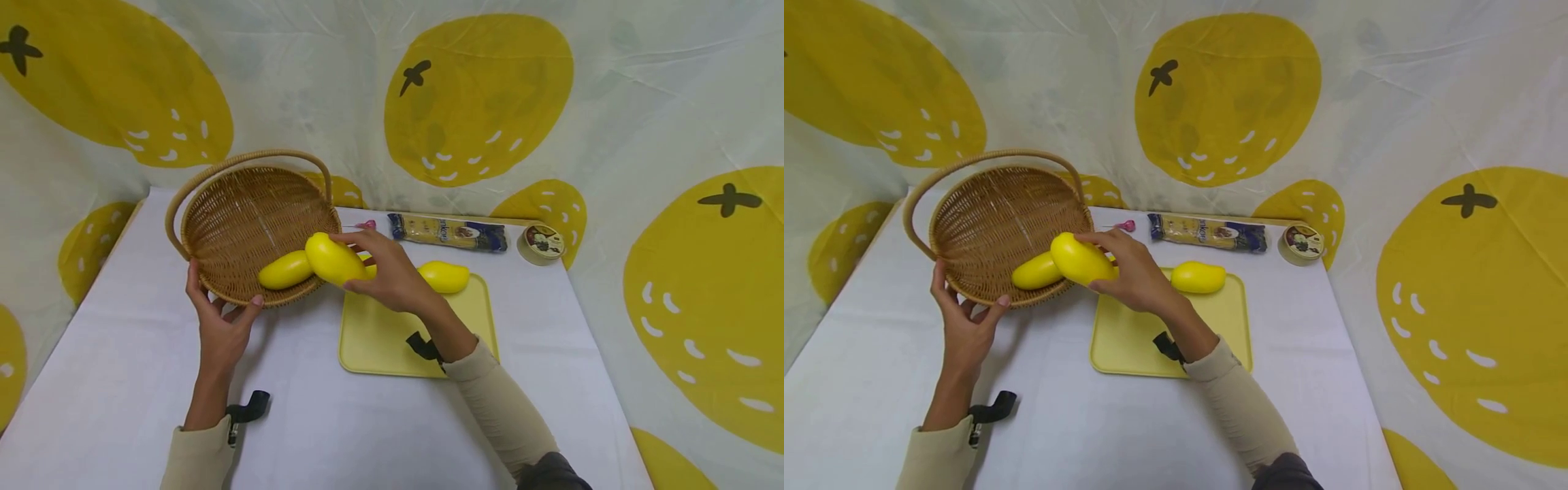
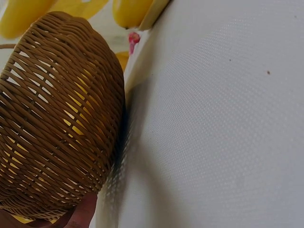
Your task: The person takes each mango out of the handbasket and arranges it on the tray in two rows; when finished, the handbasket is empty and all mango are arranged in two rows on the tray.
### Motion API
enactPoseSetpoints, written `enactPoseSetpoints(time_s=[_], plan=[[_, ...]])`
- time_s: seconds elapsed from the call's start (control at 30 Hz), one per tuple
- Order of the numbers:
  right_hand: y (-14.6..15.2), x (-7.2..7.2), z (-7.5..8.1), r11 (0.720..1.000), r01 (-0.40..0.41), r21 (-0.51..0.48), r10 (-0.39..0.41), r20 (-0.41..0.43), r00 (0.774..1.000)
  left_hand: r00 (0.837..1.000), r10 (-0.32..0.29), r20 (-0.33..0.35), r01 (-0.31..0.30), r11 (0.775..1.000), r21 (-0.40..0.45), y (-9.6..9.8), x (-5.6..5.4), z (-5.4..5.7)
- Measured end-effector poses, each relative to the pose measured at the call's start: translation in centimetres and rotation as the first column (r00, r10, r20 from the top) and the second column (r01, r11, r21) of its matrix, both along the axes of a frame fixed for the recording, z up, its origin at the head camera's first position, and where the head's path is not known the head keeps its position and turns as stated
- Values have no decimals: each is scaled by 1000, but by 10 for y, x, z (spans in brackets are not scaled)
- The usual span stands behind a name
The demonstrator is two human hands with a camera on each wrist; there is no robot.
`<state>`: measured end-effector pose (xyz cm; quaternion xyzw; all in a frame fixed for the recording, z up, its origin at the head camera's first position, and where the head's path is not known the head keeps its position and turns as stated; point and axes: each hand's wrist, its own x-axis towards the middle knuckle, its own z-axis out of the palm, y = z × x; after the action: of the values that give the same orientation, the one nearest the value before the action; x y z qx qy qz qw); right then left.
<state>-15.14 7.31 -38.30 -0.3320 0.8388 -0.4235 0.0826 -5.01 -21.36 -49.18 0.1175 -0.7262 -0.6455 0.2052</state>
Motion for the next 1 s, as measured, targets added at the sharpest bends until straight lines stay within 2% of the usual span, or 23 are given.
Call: enactPoseSetpoints(time_s=[0.17, 0.47, 0.87, 1.0], plan=[[20, 5, -8, 999, 35, -5, -35, 36, 999, 1000, 1, -1, -1, 1000, -6, 0, -1, 0], [45, 15, -23, 999, 47, -5, -46, 91, 995, 1000, 10, 24, -10, 1000, -5, 1, 1, 2], [56, 25, -54, 995, 31, 98, -40, 95, 995, 999, 12, 46, -12, 1000, -7, 0, 1, 0], [55, 27, -67, 992, 11, 126, -19, 63, 998, 999, 7, 42, -7, 1000, -3, 0, 1, -1]])
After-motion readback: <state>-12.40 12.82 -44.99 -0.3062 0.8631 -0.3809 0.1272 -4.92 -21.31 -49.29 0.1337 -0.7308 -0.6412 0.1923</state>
